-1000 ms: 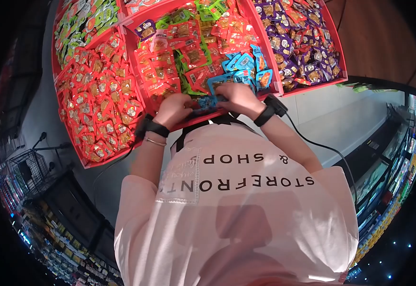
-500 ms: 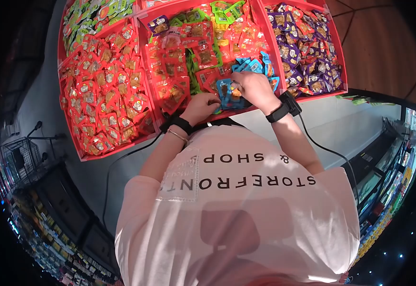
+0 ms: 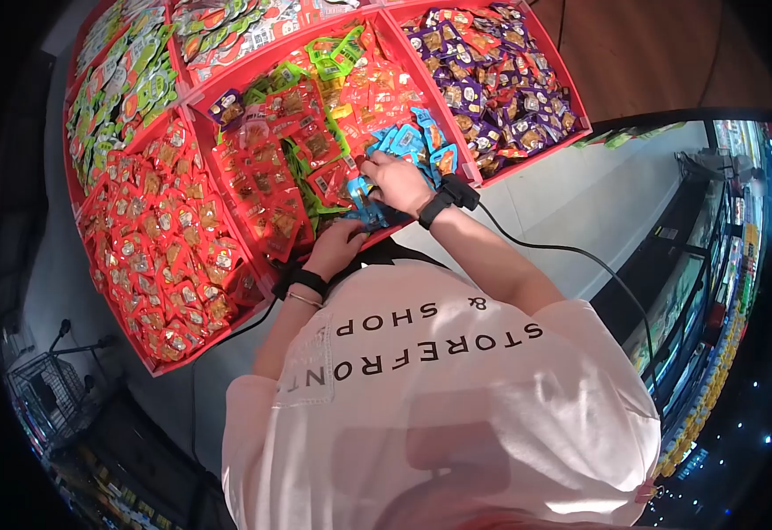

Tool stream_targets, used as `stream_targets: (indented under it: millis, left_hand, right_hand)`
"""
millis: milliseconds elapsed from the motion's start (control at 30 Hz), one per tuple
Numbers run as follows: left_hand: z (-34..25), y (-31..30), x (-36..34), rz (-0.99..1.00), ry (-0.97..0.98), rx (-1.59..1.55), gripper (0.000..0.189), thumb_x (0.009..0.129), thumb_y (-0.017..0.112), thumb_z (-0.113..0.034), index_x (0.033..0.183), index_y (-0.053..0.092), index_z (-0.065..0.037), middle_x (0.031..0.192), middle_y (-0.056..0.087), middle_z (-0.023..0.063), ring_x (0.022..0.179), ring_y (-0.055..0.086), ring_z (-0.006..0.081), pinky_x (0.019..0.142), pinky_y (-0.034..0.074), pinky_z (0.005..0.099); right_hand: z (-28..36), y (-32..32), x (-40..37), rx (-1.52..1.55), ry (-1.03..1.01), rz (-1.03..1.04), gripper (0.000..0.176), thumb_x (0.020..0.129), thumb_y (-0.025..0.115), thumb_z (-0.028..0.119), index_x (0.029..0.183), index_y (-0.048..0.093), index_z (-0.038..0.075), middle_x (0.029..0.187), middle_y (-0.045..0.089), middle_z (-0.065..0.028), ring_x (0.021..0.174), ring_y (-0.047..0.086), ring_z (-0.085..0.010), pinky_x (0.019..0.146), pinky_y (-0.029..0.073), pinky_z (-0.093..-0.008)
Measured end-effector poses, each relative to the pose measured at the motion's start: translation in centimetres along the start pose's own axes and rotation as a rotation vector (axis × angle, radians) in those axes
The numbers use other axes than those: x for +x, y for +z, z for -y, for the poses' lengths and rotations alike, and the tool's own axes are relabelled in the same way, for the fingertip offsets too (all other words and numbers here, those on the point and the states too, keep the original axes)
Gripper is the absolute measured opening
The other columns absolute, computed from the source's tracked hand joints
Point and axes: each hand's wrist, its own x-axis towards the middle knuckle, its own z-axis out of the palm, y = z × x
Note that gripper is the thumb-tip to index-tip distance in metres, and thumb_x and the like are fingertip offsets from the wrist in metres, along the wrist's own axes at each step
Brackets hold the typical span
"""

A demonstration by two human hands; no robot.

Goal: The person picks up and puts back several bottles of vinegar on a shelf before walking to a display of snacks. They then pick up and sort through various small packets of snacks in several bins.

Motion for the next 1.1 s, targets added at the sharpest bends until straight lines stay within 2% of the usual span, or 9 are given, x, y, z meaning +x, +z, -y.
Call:
stream_targets:
  millis: [133, 233, 400, 467, 500, 733, 800, 1067, 1100]
  left_hand:
    - [0.1, 0.5, 0.3, 0.024, 0.059, 0.049, 0.03, 0.085, 0.068, -0.014, 0.112, 0.062, -0.002, 0.096, 0.066, 0.0124, 0.093, 0.064, 0.0218, 0.08, 0.051, 0.0323]
    - [-1.4, -0.4, 0.3, -0.04, -0.007, 0.033, 0.028, 0.085, 0.067, -0.011, 0.111, 0.062, -0.001, 0.098, 0.067, 0.0111, 0.086, 0.066, 0.021, 0.077, 0.052, 0.0313]
    - [-7.2, -0.6, 2.1, -0.267, 0.035, 0.023, 0.031, 0.082, 0.067, -0.018, 0.109, 0.063, -0.003, 0.098, 0.065, 0.0127, 0.089, 0.064, 0.0275, 0.078, 0.05, 0.0363]
    - [-10.1, 0.1, 4.0, -0.395, 0.242, 0.127, 0.034, 0.082, 0.068, -0.013, 0.114, 0.062, -0.003, 0.103, 0.065, 0.0123, 0.093, 0.064, 0.0251, 0.081, 0.05, 0.0347]
    - [-11.6, 0.7, 5.0, -0.382, 0.202, 0.133, 0.041, 0.081, 0.068, -0.014, 0.12, 0.059, -0.004, 0.108, 0.062, 0.0134, 0.1, 0.061, 0.0294, 0.086, 0.049, 0.0371]
    - [-18.9, 8.0, 17.6, -0.511, 0.411, 0.41, 0.059, 0.077, 0.071, -0.019, 0.13, 0.05, -0.003, 0.12, 0.054, 0.0174, 0.112, 0.052, 0.0358, 0.095, 0.043, 0.0432]
    - [-18.8, 9.3, 21.2, -0.52, 0.388, 0.552, 0.061, 0.075, 0.07, -0.016, 0.131, 0.048, -0.002, 0.123, 0.052, 0.0184, 0.115, 0.05, 0.0371, 0.097, 0.041, 0.0445]
    - [-17.4, 10.5, 26.8, -0.419, 0.168, 0.949, 0.066, 0.073, 0.071, -0.021, 0.131, 0.048, -0.002, 0.127, 0.052, 0.0193, 0.121, 0.047, 0.0336, 0.108, 0.031, 0.0467]
    - [-17.5, 10.6, 26.9, -0.457, 0.2, 0.942, 0.054, 0.076, 0.068, -0.019, 0.125, 0.053, -0.002, 0.122, 0.056, 0.0183, 0.117, 0.05, 0.0333, 0.107, 0.032, 0.0466]
  right_hand:
    - [-0.5, -1.8, -1.9, 0.125, 0.059, -0.196, 0.029, 0.079, 0.071, 0.02, 0.104, 0.06, 0.009, 0.105, 0.058, -0.0103, 0.087, 0.062, -0.034, 0.073, 0.051, -0.0424]
    - [-2.8, -4.1, -4.2, 0.125, 0.17, -0.362, 0.014, 0.084, 0.065, 0.016, 0.096, 0.064, 0.009, 0.089, 0.064, -0.0117, 0.083, 0.064, -0.0331, 0.071, 0.052, -0.0412]
    - [-10.1, -7.6, -8.4, 0.018, 0.388, -0.656, 0.02, 0.076, 0.068, 0.012, 0.095, 0.063, 0.008, 0.089, 0.065, -0.0136, 0.082, 0.064, -0.0348, 0.069, 0.051, -0.043]
    - [-13.3, -8.6, -9.5, -0.027, 0.529, -0.627, 0.022, 0.077, 0.071, 0.018, 0.095, 0.063, 0.008, 0.089, 0.065, -0.0135, 0.081, 0.064, -0.0343, 0.068, 0.051, -0.0433]
    - [-14.5, -9.1, -9.7, -0.036, 0.567, -0.613, 0.027, 0.076, 0.074, 0.024, 0.094, 0.063, 0.007, 0.088, 0.065, -0.0138, 0.081, 0.064, -0.034, 0.067, 0.051, -0.0428]
    - [-21.4, -10.8, -7.8, -0.054, 0.401, -0.328, 0.041, 0.073, 0.076, 0.037, 0.091, 0.062, 0.004, 0.085, 0.064, -0.0166, 0.078, 0.064, -0.0355, 0.067, 0.051, -0.0449]
    - [-23.5, -10.8, -7.7, -0.019, 0.414, -0.344, 0.029, 0.081, 0.067, 0.031, 0.085, 0.062, 0.002, 0.078, 0.064, -0.0189, 0.073, 0.064, -0.0385, 0.066, 0.051, -0.0472]
    - [-26.0, -12.6, -8.3, 0.198, 0.468, -0.247, 0.028, 0.078, 0.065, 0.029, 0.096, 0.065, 0.007, 0.081, 0.066, -0.0215, 0.078, 0.064, -0.0392, 0.067, 0.05, -0.0475]
    - [-26.5, -12.2, -8.4, 0.199, 0.462, -0.242, 0.028, 0.078, 0.065, 0.029, 0.096, 0.065, 0.007, 0.081, 0.066, -0.0215, 0.078, 0.064, -0.0392, 0.067, 0.05, -0.0475]
